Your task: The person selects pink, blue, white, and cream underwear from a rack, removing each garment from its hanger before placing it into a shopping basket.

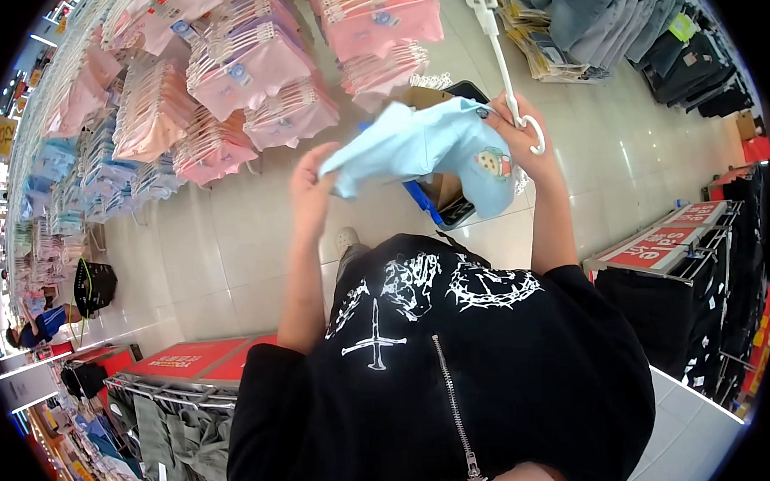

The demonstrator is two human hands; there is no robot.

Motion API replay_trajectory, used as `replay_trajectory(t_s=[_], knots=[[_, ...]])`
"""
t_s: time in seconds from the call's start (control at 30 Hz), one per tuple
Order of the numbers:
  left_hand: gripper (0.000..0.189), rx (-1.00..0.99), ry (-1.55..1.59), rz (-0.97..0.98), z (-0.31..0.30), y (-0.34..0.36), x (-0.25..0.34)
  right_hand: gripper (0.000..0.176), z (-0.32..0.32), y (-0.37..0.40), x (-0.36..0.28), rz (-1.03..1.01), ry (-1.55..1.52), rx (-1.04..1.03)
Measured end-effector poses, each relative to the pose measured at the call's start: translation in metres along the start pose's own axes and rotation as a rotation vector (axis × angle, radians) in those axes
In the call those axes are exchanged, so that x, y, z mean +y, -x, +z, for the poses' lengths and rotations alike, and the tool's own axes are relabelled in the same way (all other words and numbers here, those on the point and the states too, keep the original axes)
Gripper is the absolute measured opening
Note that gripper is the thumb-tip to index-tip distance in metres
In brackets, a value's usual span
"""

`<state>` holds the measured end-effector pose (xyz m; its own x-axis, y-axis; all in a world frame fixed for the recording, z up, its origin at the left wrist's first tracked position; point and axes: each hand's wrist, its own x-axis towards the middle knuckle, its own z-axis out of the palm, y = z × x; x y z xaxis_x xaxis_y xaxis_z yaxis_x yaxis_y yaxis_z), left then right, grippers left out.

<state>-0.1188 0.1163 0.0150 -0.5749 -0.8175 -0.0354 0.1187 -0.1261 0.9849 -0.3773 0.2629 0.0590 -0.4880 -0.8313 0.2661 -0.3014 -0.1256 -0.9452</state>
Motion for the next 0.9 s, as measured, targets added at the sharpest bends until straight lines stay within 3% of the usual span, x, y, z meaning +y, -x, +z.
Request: replay_trajectory(t_s=[0.03,0.07,0.17,0.3,0.33,0.4,0.43,0.5,0.57,0.6,0.63,0.7,0.77,0.8,0.83,0.9], knots=[[0.027,0.013,-0.009,0.02,-0.005,-0.001,0.005,0.021,-0.004,0.001,-0.002,-0.044,0.035,0.005],[0.026,0.024,-0.017,0.046,-0.01,-0.003,0.01,0.022,-0.006,0.007,-0.007,0.074,-0.018,-0.009],[0.022,0.062,-0.03,0.155,-0.02,-0.013,0.027,0.023,-0.012,0.017,-0.006,0.125,0.032,-0.007],[0.021,0.124,-0.044,0.293,-0.006,-0.012,0.05,0.025,-0.015,0.024,0.004,0.059,0.007,0.035],[0.019,0.14,-0.078,0.289,0.0,-0.007,0.057,0.029,-0.016,0.028,-0.001,0.128,0.017,0.013],[0.021,0.101,-0.217,0.414,0.015,0.003,0.063,0.032,-0.014,0.037,0.008,0.117,-0.011,-0.041],[0.024,-0.014,-0.183,0.474,0.026,0.01,0.07,0.034,-0.009,0.037,0.008,0.1,-0.023,-0.079],[0.029,-0.177,-0.305,0.377,0.051,0.024,0.078,0.043,0.007,0.038,-0.006,-0.209,-0.125,-0.179],[0.028,-0.358,-0.585,0.544,0.076,0.032,0.09,0.05,0.03,0.046,-0.037,-0.192,-0.152,-0.311],[0.027,-0.396,-0.524,0.528,0.085,0.032,0.08,0.05,0.039,0.047,-0.038,-0.256,-0.149,-0.348],[0.026,-0.431,-0.463,0.512,0.091,0.031,0.073,0.056,0.041,0.052,-0.038,-0.128,0.049,-0.378],[0.026,-0.358,-0.476,0.367,0.091,0.038,0.075,0.063,0.059,0.053,-0.037,-0.088,-0.035,-0.301],[0.034,-0.249,-0.5,0.272,0.082,0.044,0.078,0.04,0.069,0.059,-0.028,0.002,0.067,-0.205],[0.038,-0.201,-0.477,0.296,0.077,0.049,0.078,0.032,0.067,0.059,-0.027,-0.05,0.142,-0.193],[0.042,-0.162,-0.452,0.323,0.073,0.055,0.077,0.031,0.068,0.062,-0.02,0.062,-0.109,-0.168],[0.05,-0.22,-0.468,0.284,0.062,0.064,0.061,0.03,0.071,0.064,-0.042,0.022,0.027,-0.097]])
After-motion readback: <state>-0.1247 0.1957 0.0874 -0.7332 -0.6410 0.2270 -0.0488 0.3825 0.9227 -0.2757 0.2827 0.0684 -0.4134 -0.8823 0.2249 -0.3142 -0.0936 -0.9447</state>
